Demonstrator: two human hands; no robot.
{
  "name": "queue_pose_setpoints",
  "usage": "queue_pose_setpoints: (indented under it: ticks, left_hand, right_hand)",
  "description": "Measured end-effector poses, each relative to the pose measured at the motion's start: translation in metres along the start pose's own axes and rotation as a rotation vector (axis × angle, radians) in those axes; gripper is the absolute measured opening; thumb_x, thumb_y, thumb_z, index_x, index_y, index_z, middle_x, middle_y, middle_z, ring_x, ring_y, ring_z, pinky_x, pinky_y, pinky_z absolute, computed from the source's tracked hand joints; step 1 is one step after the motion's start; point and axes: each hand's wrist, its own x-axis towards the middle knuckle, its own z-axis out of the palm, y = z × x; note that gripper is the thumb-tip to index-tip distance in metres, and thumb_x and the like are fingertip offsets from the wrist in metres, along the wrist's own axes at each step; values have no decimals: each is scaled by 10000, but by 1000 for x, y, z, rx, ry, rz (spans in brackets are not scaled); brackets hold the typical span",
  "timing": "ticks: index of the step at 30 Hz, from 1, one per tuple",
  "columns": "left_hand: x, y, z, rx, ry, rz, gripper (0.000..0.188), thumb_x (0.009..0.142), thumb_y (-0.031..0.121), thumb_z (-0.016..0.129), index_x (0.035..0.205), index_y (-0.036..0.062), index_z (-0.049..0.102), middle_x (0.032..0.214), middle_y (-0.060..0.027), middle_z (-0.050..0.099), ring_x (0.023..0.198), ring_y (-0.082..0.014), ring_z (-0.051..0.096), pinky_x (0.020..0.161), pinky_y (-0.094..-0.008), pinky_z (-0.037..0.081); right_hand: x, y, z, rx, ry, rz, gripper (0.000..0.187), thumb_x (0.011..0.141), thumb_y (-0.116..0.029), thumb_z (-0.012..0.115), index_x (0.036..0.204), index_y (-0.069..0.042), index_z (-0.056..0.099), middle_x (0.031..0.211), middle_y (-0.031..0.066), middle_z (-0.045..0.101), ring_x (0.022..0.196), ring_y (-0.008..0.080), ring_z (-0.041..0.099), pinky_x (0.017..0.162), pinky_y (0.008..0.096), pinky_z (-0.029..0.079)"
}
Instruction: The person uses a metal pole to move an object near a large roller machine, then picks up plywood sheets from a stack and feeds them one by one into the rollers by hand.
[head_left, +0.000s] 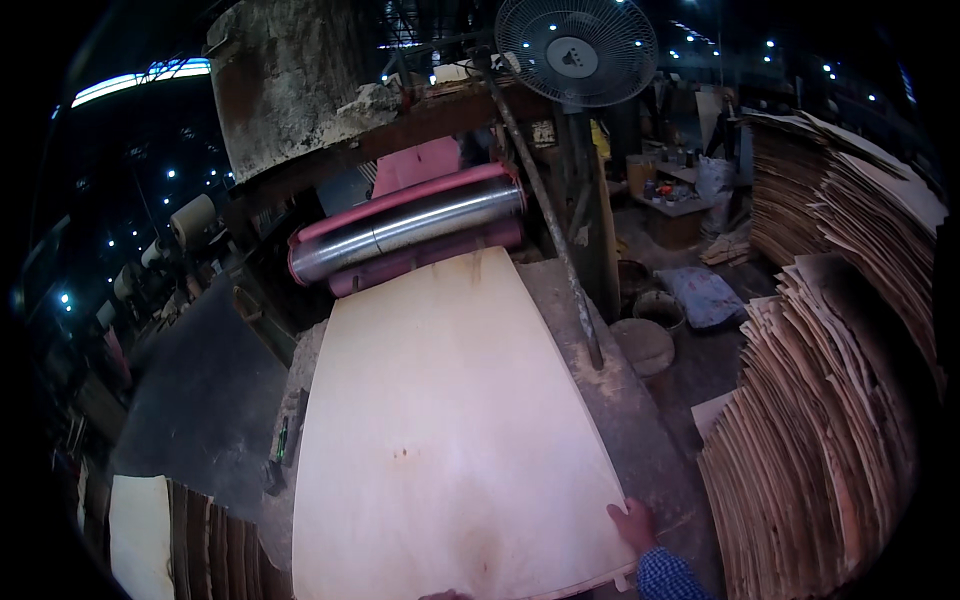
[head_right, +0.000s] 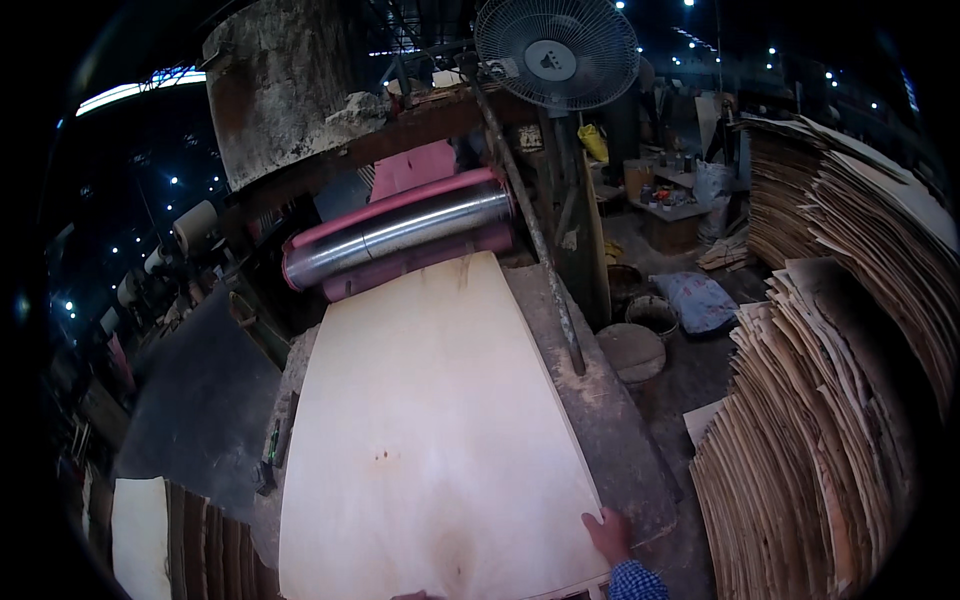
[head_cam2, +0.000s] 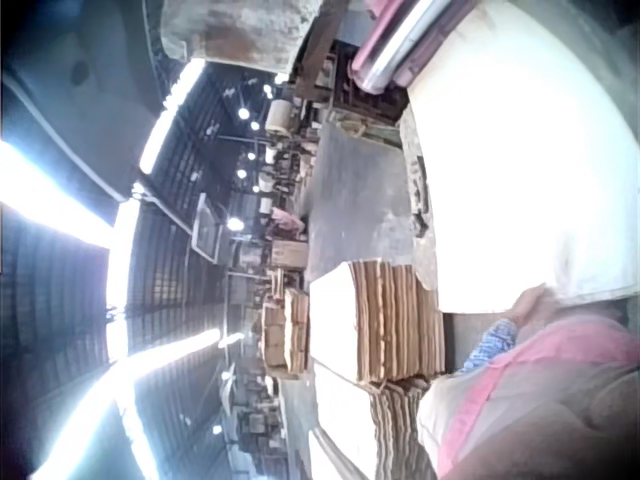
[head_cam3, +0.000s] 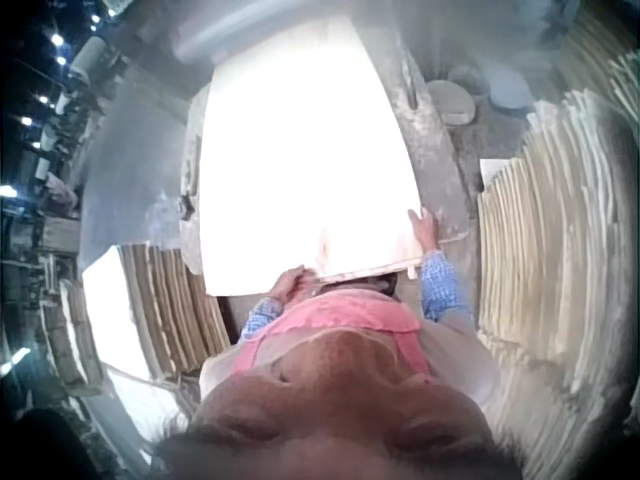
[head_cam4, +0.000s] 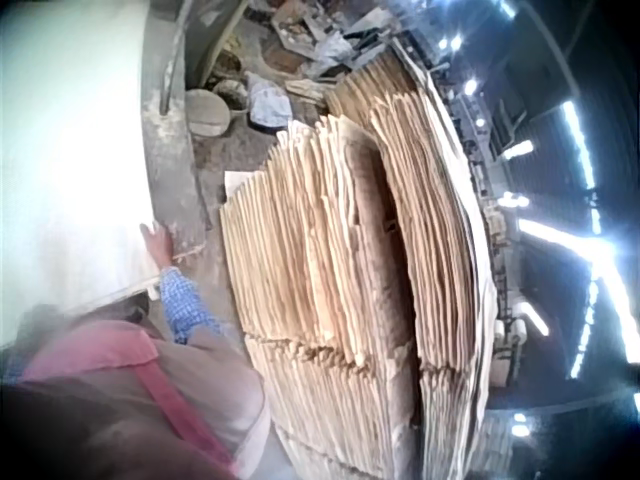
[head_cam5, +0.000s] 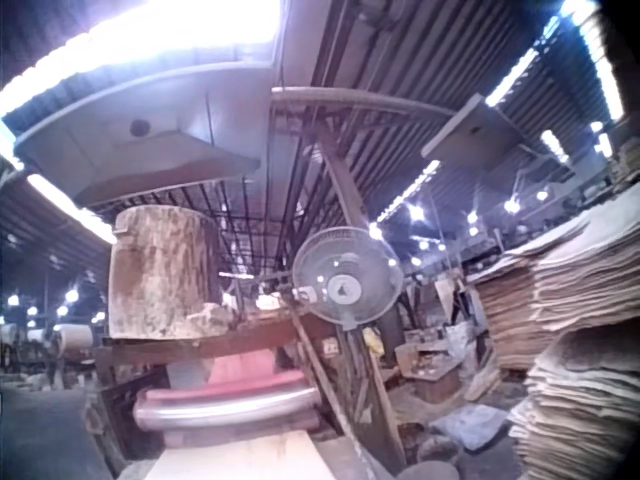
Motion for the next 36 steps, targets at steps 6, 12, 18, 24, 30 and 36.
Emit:
queue_pose_setpoints:
  ticks: [6, 12, 18, 24, 30, 36]
  left_hand:
    - [34, 86, 115, -146, -379, 289, 303, 943, 276, 495, 957, -21, 555, 814, -136, 637, 657, -180, 625, 515, -245, 500]
    - [63, 120, 185, 150, -275, 293, 357, 942, 243, 514, 1146, -49, 534, 1072, -176, 641, 924, -235, 651, 798, -324, 529]
    - [110, 79, 185, 82, -104, 183, 327, 928, 211, 506, 1095, -66, 547, 1032, -177, 655, 892, -254, 671, 713, -313, 541]
    - [102, 92, 187, -64, 143, 18, 336, 935, 280, 503, 934, -50, 566, 824, -160, 651, 667, -223, 648, 526, -285, 500]
    - [108, 96, 190, -61, 307, 13, 379, 954, 329, 465, 775, 8, 559, 651, -117, 608, 514, -186, 590, 398, -261, 435]
    - [120, 95, 164, -110, 217, 98, 381, 967, 318, 446, 714, 42, 516, 601, -64, 548, 463, -165, 513, 427, -265, 423]
  right_hand:
    - [8, -9, -5, -62, -49, -14, 451, 779, -419, 651, 903, 15, 644, 874, 181, 666, 833, 327, 641, 727, 392, 487]
    - [34, 28, -42, 32, -387, 256, 431, 807, -415, 638, 887, 8, 629, 815, 137, 662, 802, 264, 644, 717, 378, 491]
    - [151, -11, -43, -182, -237, -121, 345, 793, -319, 649, 889, 10, 613, 895, 164, 658, 856, 302, 629, 747, 375, 485]
    - [290, -73, 16, -146, 88, -413, 500, 780, -253, 652, 1175, 6, 486, 1118, 233, 580, 1065, 371, 545, 890, 450, 443]
    - [358, -82, 53, -80, -96, -195, 547, 764, -287, 671, 1183, 16, 493, 1080, 248, 597, 1031, 395, 565, 882, 448, 454]
    - [253, -131, -18, 1123, -1006, -116, 176, 803, -133, 629, 905, -10, 556, 738, 66, 592, 620, 175, 588, 589, 307, 481]
